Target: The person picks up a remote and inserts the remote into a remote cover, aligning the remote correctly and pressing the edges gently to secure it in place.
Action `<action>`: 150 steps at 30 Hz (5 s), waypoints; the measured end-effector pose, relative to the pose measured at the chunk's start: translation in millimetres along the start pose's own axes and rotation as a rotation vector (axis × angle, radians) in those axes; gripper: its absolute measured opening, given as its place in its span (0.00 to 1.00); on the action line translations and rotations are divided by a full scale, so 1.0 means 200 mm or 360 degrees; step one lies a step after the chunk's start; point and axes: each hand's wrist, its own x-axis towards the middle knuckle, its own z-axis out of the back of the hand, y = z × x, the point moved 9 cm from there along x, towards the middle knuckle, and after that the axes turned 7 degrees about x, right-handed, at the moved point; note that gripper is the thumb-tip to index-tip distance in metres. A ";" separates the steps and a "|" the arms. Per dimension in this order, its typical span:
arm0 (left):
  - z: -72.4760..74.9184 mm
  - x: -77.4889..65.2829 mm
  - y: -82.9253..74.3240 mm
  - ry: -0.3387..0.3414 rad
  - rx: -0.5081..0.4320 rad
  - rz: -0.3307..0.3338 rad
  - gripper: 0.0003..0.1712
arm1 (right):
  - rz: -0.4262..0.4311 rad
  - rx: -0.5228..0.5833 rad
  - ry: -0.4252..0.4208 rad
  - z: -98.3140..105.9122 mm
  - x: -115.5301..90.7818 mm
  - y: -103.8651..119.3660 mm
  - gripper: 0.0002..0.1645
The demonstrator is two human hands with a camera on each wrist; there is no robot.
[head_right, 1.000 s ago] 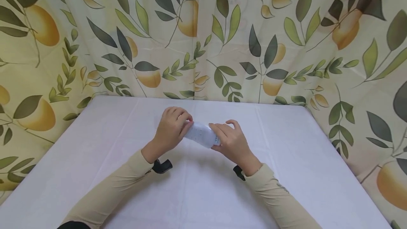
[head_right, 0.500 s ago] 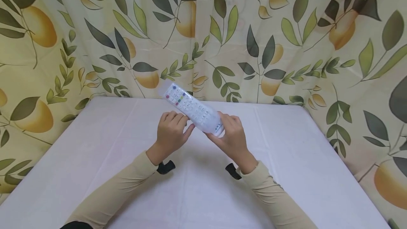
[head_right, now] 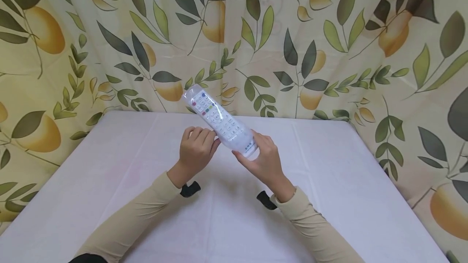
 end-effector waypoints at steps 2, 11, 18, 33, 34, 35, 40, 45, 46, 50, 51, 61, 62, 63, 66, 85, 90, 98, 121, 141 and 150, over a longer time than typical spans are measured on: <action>0.00 0.00 0.00 -0.0014 -0.0020 -0.0008 0.12 | 0.0008 -0.0003 -0.0010 0.00 0.00 0.01 0.37; -0.02 -0.01 -0.05 0.0056 -0.0349 -0.0140 0.06 | 0.0081 -0.0081 -0.0116 0.02 -0.01 0.04 0.37; -0.02 0.00 -0.06 0.0095 -0.0382 -0.0222 0.06 | 0.0117 -0.0035 -0.0132 0.03 0.01 0.04 0.37; -0.06 0.05 0.07 0.0285 -0.0445 -0.0194 0.37 | 0.1110 -0.0512 -0.0038 0.03 -0.08 0.14 0.22; -0.09 0.05 0.07 0.0407 -0.0473 -0.0197 0.35 | 0.1172 -0.0519 -0.0059 0.03 -0.09 0.14 0.17; -0.11 0.04 0.06 0.0521 -0.0497 -0.0199 0.32 | 0.1221 -0.0531 -0.0072 0.03 -0.10 0.15 0.13; -0.17 -0.03 0.03 0.0713 -0.0522 -0.0218 0.19 | 0.1322 -0.0578 -0.0052 0.02 -0.13 0.15 0.14; -0.14 -0.04 0.05 0.0455 -0.0371 -0.0111 0.21 | 0.1052 -0.0638 0.0352 -0.05 -0.09 0.11 0.27; -0.13 -0.04 0.05 0.0416 -0.0344 -0.0079 0.23 | 0.0970 -0.0665 0.0438 -0.06 -0.09 0.10 0.32; -0.12 -0.04 0.05 0.0342 -0.0254 0.0008 0.25 | 0.0677 -0.0782 0.0687 -0.12 -0.07 0.06 0.45; -0.12 -0.04 0.04 0.0335 -0.0231 0.0021 0.24 | 0.0626 -0.0795 0.0714 -0.13 -0.07 0.05 0.44; -0.08 -0.06 0.01 0.0227 -0.0064 0.0023 0.22 | 0.0339 -0.0744 0.0934 -0.16 -0.08 -0.01 0.37; -0.08 -0.06 0.01 0.0208 -0.0045 0.0019 0.21 | 0.0324 -0.0716 0.0938 -0.16 -0.08 -0.01 0.37; -0.07 -0.06 0.01 0.0189 -0.0027 0.0015 0.20 | 0.0317 -0.0695 0.0935 -0.16 -0.09 -0.02 0.38; -0.06 -0.06 0.01 0.0157 -0.0029 -0.0009 0.18 | 0.0339 -0.0647 0.0862 -0.14 -0.09 -0.01 0.39; -0.03 -0.01 -0.06 0.0381 -0.0578 -0.0113 0.09 | 0.0746 -0.0559 0.0509 -0.08 -0.15 0.05 0.38; -0.01 0.01 -0.07 0.0283 -0.0591 -0.0045 0.06 | 0.0727 -0.0455 0.0460 -0.06 -0.16 0.07 0.28; 0.01 0.03 -0.10 0.0223 -0.0505 -0.0126 0.06 | 0.0673 -0.0356 0.0489 -0.07 -0.15 0.07 0.29; 0.03 0.04 0.00 0.0231 -0.0496 -0.0005 0.12 | 0.0478 -0.0468 0.0431 -0.07 -0.09 0.02 0.43; 0.05 0.04 -0.05 0.0125 -0.0614 0.0181 0.05 | 0.0212 -0.0433 0.0147 -0.05 -0.03 0.07 0.40; 0.07 0.06 -0.13 0.0114 -0.0645 -0.0113 0.03 | 0.0117 -0.0413 0.0033 -0.04 -0.04 0.08 0.35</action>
